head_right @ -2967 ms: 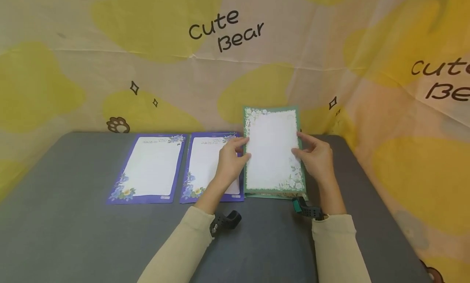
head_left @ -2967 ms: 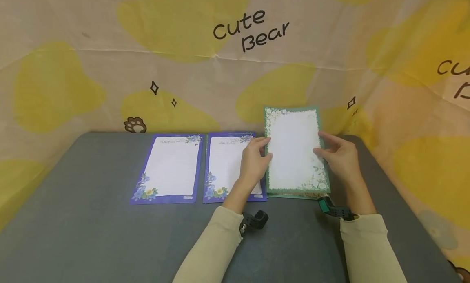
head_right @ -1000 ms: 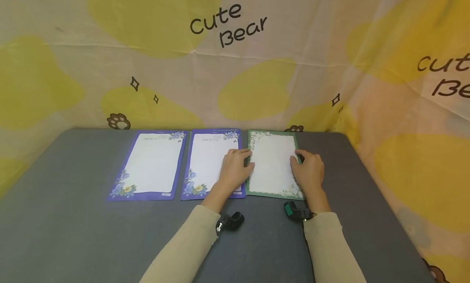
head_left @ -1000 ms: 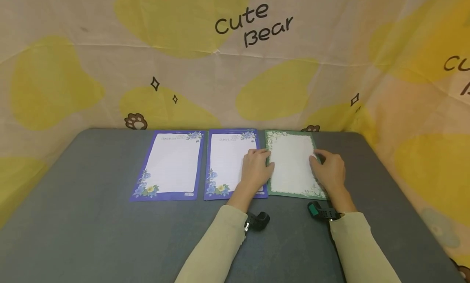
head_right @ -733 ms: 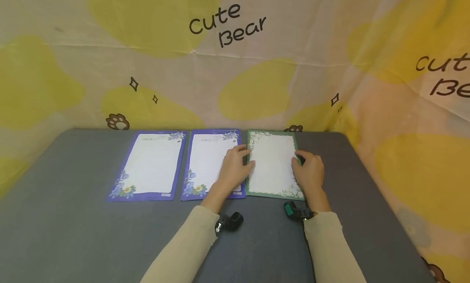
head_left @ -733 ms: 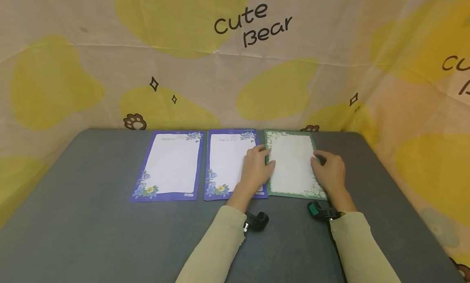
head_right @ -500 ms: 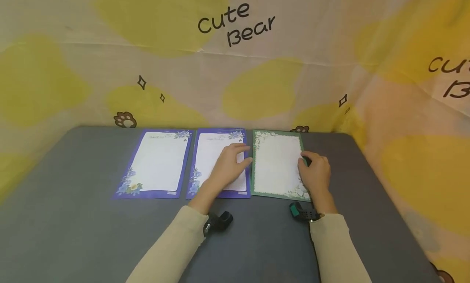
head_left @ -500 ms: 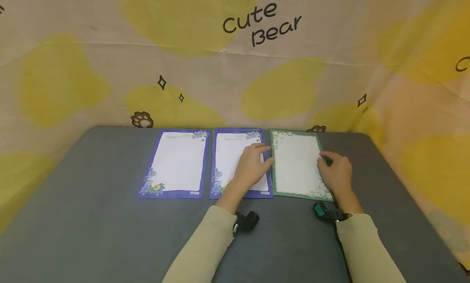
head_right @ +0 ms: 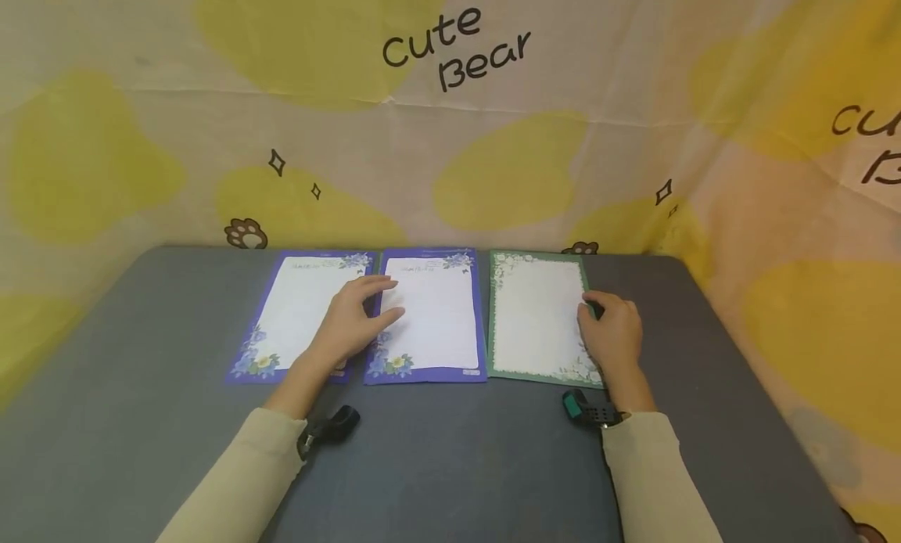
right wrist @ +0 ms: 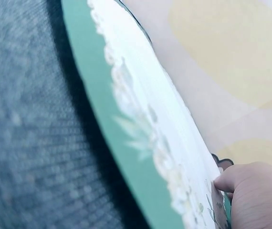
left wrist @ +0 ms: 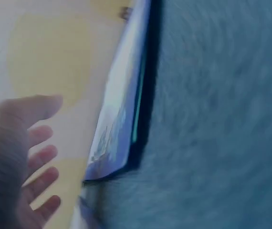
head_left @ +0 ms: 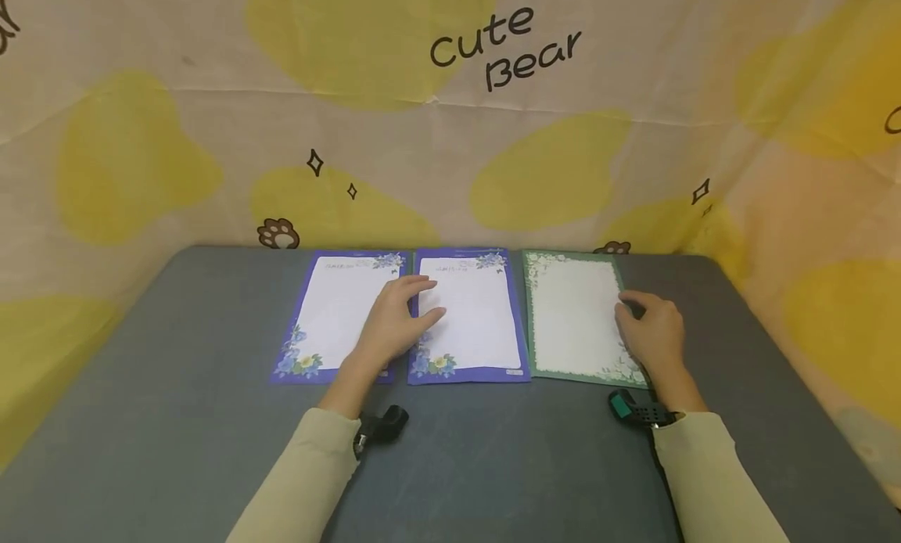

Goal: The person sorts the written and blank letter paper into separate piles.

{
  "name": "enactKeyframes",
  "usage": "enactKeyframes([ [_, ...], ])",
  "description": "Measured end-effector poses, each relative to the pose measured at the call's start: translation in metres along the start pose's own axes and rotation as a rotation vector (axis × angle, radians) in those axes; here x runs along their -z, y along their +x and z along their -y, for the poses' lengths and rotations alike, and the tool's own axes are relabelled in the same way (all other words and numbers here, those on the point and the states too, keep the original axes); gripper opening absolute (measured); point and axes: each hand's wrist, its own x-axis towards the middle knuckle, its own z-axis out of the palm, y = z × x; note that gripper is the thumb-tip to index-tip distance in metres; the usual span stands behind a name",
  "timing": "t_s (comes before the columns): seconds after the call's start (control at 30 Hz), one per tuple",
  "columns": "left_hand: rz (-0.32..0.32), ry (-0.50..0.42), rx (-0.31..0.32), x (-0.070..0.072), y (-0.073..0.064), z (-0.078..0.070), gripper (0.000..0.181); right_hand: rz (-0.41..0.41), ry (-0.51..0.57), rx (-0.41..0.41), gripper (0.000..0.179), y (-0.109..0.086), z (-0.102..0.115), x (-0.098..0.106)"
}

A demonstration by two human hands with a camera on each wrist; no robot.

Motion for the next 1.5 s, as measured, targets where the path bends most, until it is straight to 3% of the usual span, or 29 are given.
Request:
enactKeyframes([
  [0.23, 0.035, 0.024, -0.082, -0.009, -0.004, 0.021, 0.06, -0.049, -0.008, 0.049, 0.031, -0.002, 0.002, 0.003],
  [0.37, 0.067, 0.044, -0.079, -0.01, -0.004, 0.024, 0.065, -0.099, 0.046, 0.196, 0.032, 0.001, 0.018, 0.0],
  [0.43, 0.076, 0.052, -0.077, -0.01, -0.004, 0.025, 0.065, -0.046, 0.109, 0.263, 0.035, 0.002, 0.032, -0.004],
  [0.53, 0.084, 0.062, -0.081, -0.01, -0.004, 0.027, 0.064, 0.126, 0.192, 0.348, 0.043, -0.003, 0.056, -0.015],
  [0.63, 0.092, 0.078, -0.093, -0.011, -0.005, 0.028, 0.064, 0.294, 0.172, 0.431, 0.052, -0.013, 0.078, -0.03],
  [0.77, 0.101, 0.12, -0.12, -0.012, -0.006, 0.026, 0.063, 0.404, 0.079, 0.525, 0.061, -0.025, 0.093, -0.048],
  [1.0, 0.096, 0.199, -0.185, -0.011, -0.006, 0.023, 0.06, 0.47, -0.086, 0.555, 0.08, -0.033, 0.096, -0.055],
  [1.17, 0.093, 0.224, -0.227, -0.011, -0.006, 0.024, 0.065, 0.538, -0.133, 0.555, 0.082, -0.033, 0.094, -0.057],
  [1.37, 0.172, 0.252, -0.166, -0.012, -0.006, 0.024, 0.084, 0.566, -0.132, 0.556, 0.081, -0.032, 0.094, -0.058],
  [1.5, 0.192, 0.25, -0.14, -0.011, -0.007, 0.023, 0.086, 0.57, -0.131, 0.549, 0.081, -0.032, 0.094, -0.058],
])
